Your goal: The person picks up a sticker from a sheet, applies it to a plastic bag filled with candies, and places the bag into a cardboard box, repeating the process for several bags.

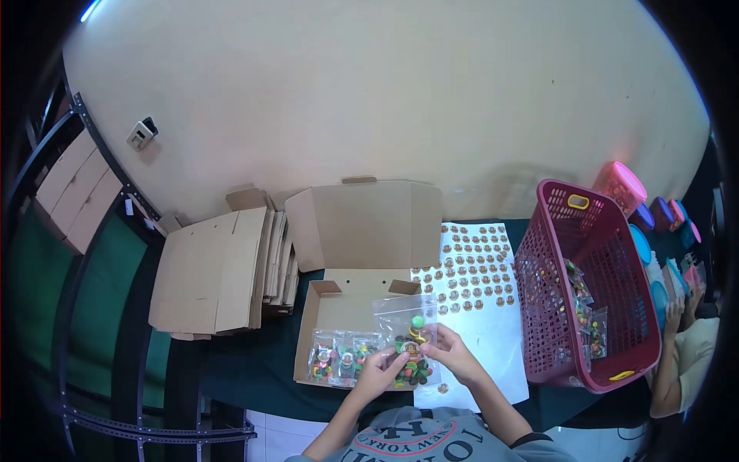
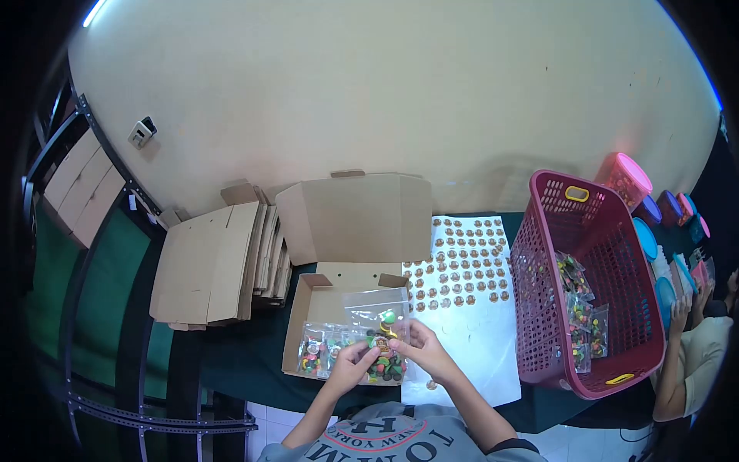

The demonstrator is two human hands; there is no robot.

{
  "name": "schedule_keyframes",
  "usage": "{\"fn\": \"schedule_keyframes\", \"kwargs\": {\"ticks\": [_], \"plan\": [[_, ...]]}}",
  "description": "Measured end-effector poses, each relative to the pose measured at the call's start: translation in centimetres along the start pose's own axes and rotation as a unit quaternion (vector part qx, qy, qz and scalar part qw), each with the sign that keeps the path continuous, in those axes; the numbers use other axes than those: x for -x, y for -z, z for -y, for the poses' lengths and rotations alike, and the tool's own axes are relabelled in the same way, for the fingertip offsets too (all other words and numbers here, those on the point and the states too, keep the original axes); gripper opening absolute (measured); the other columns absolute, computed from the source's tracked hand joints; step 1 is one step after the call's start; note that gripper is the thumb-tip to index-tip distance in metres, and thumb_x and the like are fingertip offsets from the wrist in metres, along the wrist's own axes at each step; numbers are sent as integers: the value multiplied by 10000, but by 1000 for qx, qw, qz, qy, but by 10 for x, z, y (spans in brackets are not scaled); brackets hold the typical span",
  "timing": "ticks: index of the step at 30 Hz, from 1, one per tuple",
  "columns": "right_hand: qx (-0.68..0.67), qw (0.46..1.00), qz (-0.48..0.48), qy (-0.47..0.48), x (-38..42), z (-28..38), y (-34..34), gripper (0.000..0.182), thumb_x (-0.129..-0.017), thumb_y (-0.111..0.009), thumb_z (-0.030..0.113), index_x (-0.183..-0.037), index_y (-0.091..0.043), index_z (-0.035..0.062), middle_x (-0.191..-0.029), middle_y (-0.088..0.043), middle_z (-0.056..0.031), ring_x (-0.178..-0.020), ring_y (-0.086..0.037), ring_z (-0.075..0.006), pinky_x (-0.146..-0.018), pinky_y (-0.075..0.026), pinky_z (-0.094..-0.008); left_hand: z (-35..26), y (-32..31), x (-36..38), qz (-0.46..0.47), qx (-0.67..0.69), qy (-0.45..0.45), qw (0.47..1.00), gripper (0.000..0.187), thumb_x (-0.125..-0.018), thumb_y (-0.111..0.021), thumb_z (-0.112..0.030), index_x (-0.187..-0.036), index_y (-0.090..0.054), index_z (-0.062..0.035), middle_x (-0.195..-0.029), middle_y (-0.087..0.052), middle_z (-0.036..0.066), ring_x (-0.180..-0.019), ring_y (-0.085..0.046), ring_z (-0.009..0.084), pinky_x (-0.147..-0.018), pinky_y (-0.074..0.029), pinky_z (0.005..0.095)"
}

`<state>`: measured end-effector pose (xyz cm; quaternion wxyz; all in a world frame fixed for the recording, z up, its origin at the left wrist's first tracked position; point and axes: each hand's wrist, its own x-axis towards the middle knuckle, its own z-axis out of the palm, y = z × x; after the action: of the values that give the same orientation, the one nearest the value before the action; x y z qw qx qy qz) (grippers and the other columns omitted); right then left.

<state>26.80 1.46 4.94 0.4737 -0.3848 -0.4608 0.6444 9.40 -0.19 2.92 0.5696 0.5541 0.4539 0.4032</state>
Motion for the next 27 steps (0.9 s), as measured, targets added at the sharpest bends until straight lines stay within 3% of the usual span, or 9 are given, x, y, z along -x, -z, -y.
{"fn": "schedule_keyframes", "kwargs": {"ticks": [2, 3, 10, 12, 18, 20, 22, 26, 27], "plan": [[-3, 999, 10, -43, 4, 0, -2, 257, -784, -625, 126, -977, -514, -3, -853, -566, -42, -716, -551, -71, -645, -450, -201, 4, 0, 0, 13, -40, 3, 999, 235, -869, -507, -224, -851, -599, -8, -665, -569, -16, -540, -441, 1, -430, -296, 168], [-10, 999, -35, -27, 5, -3, -7, 150, -805, -599, 125, -888, -568, 4, -769, -599, -28, -670, -539, -50, -612, -436, -193, 4, -1, 0, 17, -21, 0, 1000, 233, -868, -510, -223, -857, -601, -9, -665, -565, -21, -539, -431, -1, -438, -290, 165], [170, 980, -63, 86, 4, -25, -1, 205, -785, -621, 142, -932, -573, 8, -684, -567, 12, -574, -462, -18, -510, -355, -175, -12, -6, 0, 17, 51, 26, 998, 219, -854, -539, -213, -902, -608, -10, -672, -563, -30, -530, -414, -8, -441, -297, 159], [146, 984, -66, 77, 6, -18, -6, 211, -781, -626, 152, -926, -578, 7, -691, -570, 14, -584, -484, -17, -521, -368, -169, -15, -5, 0, 26, 32, 52, 998, 216, -852, -544, -209, -906, -608, -10, -676, -568, -27, -519, -411, -6, -433, -296, 160], [90, 989, -103, 53, 6, -18, -12, 231, -740, -676, 203, -843, -574, 23, -672, -593, -18, -511, -521, -39, -385, -392, -173, -8, -5, 1, 25, -68, -4, 997, 225, -833, -564, -223, -883, -625, -13, -601, -584, -3, -501, -440, 13, -433, -331, 186], [64, 993, -100, 22, 4, -16, -10, 236, -735, -684, 212, -817, -570, 23, -635, -587, -13, -516, -543, -47, -372, -389, -174, -21, -7, 3, 35, -67, 16, 997, 187, -840, -559, -188, -833, -606, -7, -663, -571, -8, -540, -433, 1, -448, -312, 175], [76, 992, -99, 20, 1, -20, -6, 235, -730, -689, 213, -798, -567, 25, -607, -580, -8, -526, -551, -48, -358, -381, -175, -14, -11, 3, 14, -57, -8, 998, 217, -844, -550, -199, -921, -604, -4, -679, -611, 7, -613, -539, 28, -519, -419, 185], [65, 993, -94, 17, -1, -18, -8, 236, -726, -694, 216, -768, -556, 29, -631, -584, -12, -514, -544, -49, -360, -381, -178, -15, -17, 3, 19, 38, 18, 999, 242, -844, -554, -172, -969, -561, 35, -812, -621, 47, -741, -577, 69, -640, -455, 192], [69, 993, -94, 22, 0, -12, -11, 237, -728, -693, 220, -754, -550, 33, -646, -586, -15, -506, -537, -47, -359, -382, -177, -15, -23, 1, -48, 82, -3, 995, 251, -844, -555, -169, -972, -546, 47, -847, -609, 55, -766, -571, 77, -654, -454, 199]]}}
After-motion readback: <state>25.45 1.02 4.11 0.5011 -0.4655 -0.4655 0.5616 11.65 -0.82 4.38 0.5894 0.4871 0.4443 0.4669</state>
